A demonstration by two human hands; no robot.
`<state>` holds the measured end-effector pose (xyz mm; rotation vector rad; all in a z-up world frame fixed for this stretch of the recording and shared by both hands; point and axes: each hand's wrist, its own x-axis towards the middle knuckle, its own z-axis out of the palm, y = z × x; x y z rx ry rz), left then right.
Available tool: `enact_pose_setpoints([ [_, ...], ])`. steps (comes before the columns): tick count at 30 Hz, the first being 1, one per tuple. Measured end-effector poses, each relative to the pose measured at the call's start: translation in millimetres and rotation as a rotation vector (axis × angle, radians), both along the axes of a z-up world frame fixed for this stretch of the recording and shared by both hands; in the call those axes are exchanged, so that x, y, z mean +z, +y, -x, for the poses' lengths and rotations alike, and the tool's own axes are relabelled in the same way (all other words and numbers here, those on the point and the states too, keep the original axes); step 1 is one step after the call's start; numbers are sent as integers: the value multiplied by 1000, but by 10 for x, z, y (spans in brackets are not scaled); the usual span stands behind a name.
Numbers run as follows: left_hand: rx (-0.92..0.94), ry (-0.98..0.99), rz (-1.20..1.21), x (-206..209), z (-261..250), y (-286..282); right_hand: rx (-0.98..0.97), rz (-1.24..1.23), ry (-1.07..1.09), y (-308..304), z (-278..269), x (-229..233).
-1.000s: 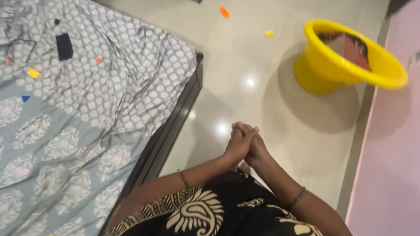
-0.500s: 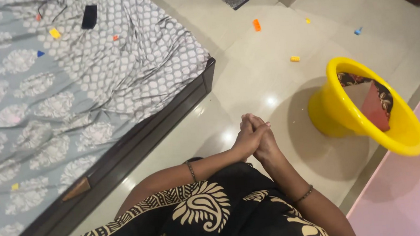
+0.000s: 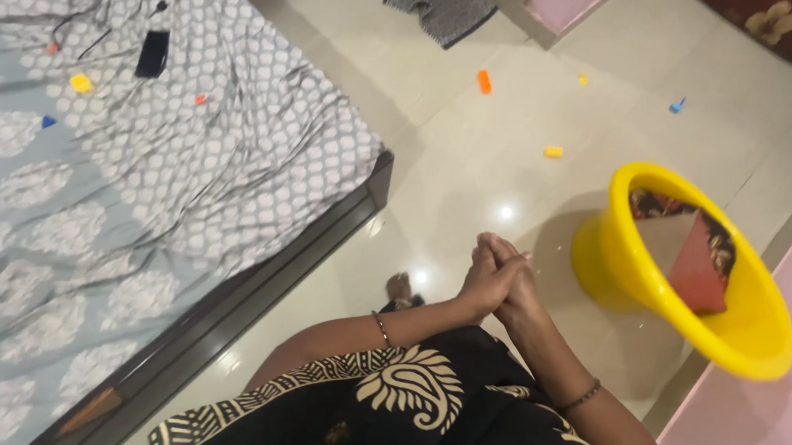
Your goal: Picking up and connecting several colored toy plastic building blocks.
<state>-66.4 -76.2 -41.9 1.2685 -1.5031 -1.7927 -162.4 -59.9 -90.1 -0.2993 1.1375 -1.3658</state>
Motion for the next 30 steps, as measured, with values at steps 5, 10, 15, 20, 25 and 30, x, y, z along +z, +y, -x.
enact_pose_setpoints([
  [5,-4,105,-32,212,452,-781,98,128,-49,-644,604,120],
  [10,41,135,2,610,399,-1582,16,-142,67,-1470,375,985],
  [15,60,146,2,679,335,-1869,293,171,50,-1967,366,933],
  [20,309,201,-54,315,243,-2276,451,97,83,-2494,6,1068],
  [25,551,289,-18,329,104,-2676,481,-166,135,-3035,-173,1099],
  [30,742,251,-7,406,135,-3160,756,50,-37,-3736,-29,764],
])
